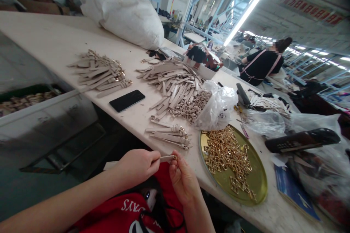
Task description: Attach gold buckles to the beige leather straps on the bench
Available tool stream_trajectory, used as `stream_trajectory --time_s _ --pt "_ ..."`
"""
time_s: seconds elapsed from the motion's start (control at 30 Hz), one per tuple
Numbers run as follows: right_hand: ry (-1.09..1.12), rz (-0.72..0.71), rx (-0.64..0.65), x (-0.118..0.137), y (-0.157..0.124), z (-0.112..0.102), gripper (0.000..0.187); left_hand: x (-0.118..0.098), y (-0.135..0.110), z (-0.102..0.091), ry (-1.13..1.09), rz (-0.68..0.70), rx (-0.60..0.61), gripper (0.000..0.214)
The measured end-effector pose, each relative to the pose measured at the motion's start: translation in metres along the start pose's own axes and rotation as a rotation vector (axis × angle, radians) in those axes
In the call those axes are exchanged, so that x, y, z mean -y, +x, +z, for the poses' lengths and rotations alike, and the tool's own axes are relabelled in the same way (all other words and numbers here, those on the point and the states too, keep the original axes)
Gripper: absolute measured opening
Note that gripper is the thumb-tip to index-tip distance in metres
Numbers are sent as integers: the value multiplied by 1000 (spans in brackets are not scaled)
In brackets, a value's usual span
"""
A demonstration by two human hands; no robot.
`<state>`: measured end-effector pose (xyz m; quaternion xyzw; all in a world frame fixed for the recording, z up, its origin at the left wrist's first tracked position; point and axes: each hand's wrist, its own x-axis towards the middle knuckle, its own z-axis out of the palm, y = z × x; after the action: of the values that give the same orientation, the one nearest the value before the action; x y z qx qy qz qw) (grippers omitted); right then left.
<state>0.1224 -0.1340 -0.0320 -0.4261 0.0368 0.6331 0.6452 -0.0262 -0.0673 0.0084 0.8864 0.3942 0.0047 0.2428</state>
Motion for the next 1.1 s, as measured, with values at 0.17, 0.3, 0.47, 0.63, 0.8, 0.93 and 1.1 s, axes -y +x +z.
stream_trajectory --time_s 0.17,0.3,0.47,0.63,0.8,0.93,1.1 --pt "-33 -14 16 -4 1 -4 13 -2 -1 -1 -82 38 48 28" --pt "-41 -29 49 -7 -3 -1 18 -5 -2 -4 -281 44 125 29" --pt "-99 -99 108 -15 -12 7 25 -8 1 -1 -536 49 162 31" --pt "-91 -37 136 -12 -14 6 31 -6 -1 2 -625 27 167 30" --pt "-100 -108 149 -11 -7 4 30 -2 -4 1 -717 8 190 30" --pt "-143 -117 142 -15 -5 5 29 2 1 8 -774 12 206 29" --pt "-174 -96 123 -22 -6 4 31 -1 7 23 -750 1 135 25"
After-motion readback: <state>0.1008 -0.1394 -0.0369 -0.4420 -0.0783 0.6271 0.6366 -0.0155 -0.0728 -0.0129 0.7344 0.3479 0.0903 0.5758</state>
